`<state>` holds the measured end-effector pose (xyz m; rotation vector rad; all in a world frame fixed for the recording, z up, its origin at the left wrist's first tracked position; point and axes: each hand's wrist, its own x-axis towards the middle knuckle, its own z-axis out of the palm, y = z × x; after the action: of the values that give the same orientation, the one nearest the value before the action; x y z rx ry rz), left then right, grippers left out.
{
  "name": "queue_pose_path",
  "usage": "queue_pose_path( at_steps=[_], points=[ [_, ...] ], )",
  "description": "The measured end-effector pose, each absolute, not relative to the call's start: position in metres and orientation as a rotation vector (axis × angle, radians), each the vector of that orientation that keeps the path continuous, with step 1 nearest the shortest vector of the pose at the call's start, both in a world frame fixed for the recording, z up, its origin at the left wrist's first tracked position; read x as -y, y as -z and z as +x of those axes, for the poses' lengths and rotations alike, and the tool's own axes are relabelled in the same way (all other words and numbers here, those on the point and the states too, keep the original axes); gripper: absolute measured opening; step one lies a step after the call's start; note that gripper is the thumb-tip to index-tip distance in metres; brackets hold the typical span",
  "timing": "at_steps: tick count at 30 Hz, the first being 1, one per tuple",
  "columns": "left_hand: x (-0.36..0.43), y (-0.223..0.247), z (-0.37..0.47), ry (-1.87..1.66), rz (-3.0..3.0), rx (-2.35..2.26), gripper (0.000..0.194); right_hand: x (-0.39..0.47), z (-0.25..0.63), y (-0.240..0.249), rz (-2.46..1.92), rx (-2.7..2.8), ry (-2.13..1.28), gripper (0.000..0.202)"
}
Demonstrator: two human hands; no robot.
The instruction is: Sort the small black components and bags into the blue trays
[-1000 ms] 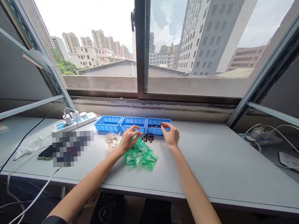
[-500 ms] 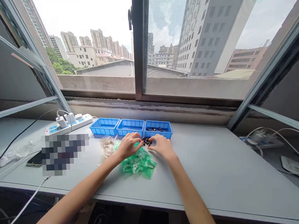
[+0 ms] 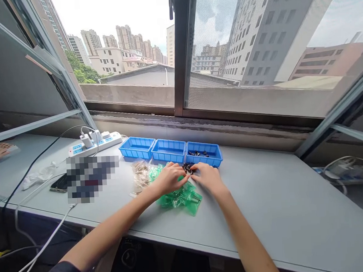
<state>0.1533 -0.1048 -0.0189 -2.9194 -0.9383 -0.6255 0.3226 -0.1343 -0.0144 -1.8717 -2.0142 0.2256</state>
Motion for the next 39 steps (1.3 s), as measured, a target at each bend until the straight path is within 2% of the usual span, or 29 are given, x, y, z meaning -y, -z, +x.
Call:
queue_pose_path(
  at_steps=[10, 30, 39],
  points=[
    [0.112, 0.016, 0.156, 0.454, -2.920, 1.011, 0.025, 0.140, 0.308, 0.010, -1.947, 1.995, -0.234, 0.020],
    [0.105, 0.015, 0.149, 0.561, -2.855, 1.160, 0.021, 0.140, 0.306, 0.017, -1.883, 1.952, -0.167, 0.022],
    [0.098, 0.014, 0.145, 0.592, -2.832, 1.219, 0.020, 0.137, 0.311, 0.012, -1.877, 1.767, -0.259, 0.025]
  ],
)
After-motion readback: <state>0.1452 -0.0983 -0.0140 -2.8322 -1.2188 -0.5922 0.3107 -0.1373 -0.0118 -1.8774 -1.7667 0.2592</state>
